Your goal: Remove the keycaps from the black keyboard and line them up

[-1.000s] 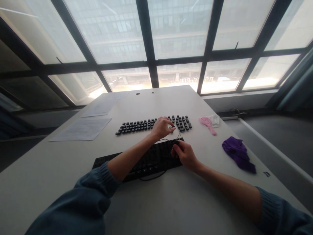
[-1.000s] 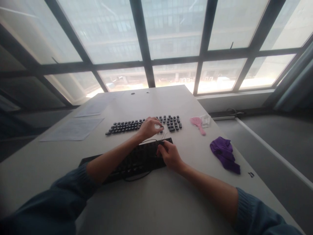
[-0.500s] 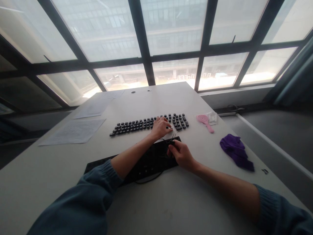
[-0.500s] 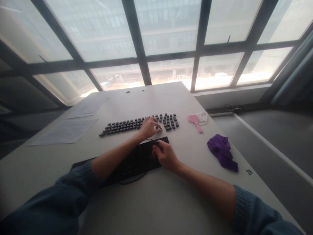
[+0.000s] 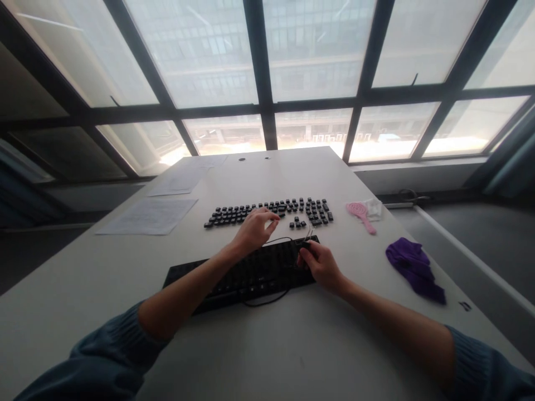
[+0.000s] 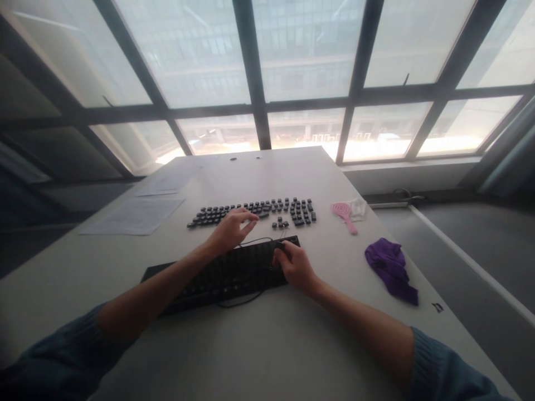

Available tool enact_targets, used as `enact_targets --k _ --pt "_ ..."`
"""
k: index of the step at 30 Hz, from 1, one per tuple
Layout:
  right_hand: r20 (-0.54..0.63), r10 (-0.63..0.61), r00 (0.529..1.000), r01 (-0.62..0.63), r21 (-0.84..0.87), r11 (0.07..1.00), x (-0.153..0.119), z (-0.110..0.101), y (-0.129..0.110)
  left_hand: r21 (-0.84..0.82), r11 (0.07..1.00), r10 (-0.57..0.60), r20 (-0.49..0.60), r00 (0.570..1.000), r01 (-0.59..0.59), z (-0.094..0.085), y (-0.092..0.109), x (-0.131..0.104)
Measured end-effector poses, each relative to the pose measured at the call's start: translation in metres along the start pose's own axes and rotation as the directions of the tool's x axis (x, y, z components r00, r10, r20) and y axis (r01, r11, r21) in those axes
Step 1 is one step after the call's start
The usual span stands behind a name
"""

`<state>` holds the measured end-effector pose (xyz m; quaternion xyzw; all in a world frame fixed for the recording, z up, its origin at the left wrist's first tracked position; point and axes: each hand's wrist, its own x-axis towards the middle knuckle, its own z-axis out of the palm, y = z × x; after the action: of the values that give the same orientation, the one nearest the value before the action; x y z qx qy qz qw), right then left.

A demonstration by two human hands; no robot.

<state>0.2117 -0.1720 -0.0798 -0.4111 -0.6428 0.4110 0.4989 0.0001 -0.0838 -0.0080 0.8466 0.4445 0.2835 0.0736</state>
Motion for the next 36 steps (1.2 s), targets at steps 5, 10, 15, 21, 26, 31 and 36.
enact_targets --k 5,10,15,21,26,31,36 --pt "0.006 0.036 0.999 -0.036 -0.034 0.999 -0.002 0.001 -0.004 -0.042 0.999 -0.024 0.071 0.997 0.027 -0.021 0.008 -0.070" --pt "0.007 -0.005 1.000 0.006 -0.170 0.985 -0.008 0.002 -0.009 -0.095 0.995 -0.014 0.086 0.996 0.022 -0.023 0.013 -0.115" --pt "0.029 -0.083 0.996 0.087 -0.191 0.978 -0.004 0.017 -0.022 -0.076 0.997 -0.006 0.126 0.992 0.016 -0.013 0.015 -0.134" --pt "0.028 -0.114 0.993 0.117 -0.150 0.982 0.010 0.050 -0.025 -0.050 0.998 -0.023 0.171 0.985 0.032 -0.003 0.018 -0.131" --pt "-0.066 -0.048 0.997 0.042 -0.090 0.995 0.019 0.058 -0.017 -0.147 0.986 -0.045 0.224 0.973 0.080 0.002 0.014 -0.121" --pt "-0.075 -0.002 0.997 -0.003 -0.056 0.998 0.020 0.055 -0.014 -0.206 0.968 -0.095 0.233 0.968 0.145 0.004 0.011 -0.115" --pt "-0.066 -0.006 0.998 0.002 -0.058 0.998 0.019 0.055 -0.014 -0.178 0.983 -0.016 0.191 0.981 0.050 0.005 0.015 -0.117"
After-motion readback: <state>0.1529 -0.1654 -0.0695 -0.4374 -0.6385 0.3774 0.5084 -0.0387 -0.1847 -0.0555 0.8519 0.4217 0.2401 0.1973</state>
